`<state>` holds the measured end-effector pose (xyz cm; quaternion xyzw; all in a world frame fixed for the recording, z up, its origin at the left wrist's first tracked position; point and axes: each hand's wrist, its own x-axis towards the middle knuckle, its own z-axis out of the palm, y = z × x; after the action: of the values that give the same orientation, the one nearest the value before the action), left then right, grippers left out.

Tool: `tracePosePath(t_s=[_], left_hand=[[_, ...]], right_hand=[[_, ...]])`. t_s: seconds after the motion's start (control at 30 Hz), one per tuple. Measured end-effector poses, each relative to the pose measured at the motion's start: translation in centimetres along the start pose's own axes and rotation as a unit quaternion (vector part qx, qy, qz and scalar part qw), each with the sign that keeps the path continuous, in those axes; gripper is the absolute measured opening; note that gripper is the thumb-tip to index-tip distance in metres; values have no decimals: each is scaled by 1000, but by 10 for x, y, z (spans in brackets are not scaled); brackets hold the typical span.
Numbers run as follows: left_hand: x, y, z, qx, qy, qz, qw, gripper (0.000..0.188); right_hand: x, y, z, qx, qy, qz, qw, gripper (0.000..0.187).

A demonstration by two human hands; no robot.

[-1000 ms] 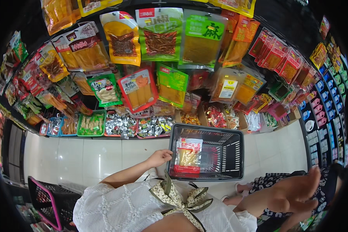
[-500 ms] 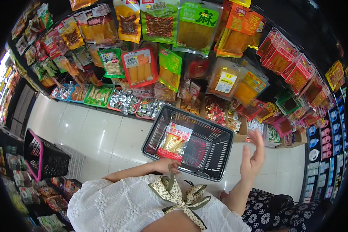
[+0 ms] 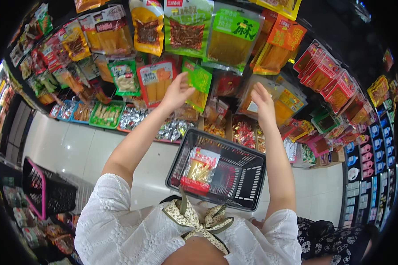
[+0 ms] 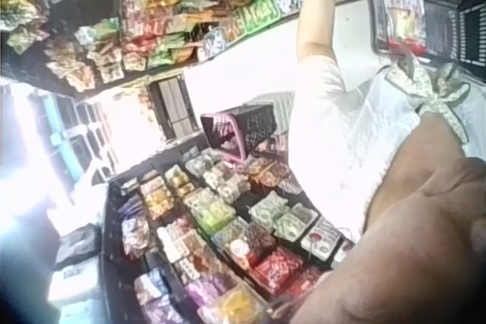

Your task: The recorder is selecting various packaged snacks from supermarket shelves and placing them into a handheld shopping basket.

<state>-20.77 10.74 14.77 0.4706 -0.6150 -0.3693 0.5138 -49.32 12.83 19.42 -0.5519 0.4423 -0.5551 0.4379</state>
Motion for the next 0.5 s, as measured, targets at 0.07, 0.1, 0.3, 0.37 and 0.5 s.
tracePosePath(t_s=[0.07, 0.1, 0.3, 0.37, 0.5], left_hand=[[40, 3, 2, 0, 14, 58, 998, 61], [55, 8, 7, 25, 27, 61, 997, 62], [129, -2, 26, 40, 97, 42, 994, 66], [136, -8, 31, 56, 87, 15, 995, 66], [134, -3, 38, 63, 72, -18, 995, 66]], right_hand=[[41, 10, 15, -10, 19, 3, 1000, 54], [56, 12, 19, -17, 34, 13, 999, 57], [106, 15, 40, -39, 83, 38, 995, 64], [113, 13, 44, -50, 87, 51, 994, 68], [126, 26, 41, -36, 57, 27, 997, 72]])
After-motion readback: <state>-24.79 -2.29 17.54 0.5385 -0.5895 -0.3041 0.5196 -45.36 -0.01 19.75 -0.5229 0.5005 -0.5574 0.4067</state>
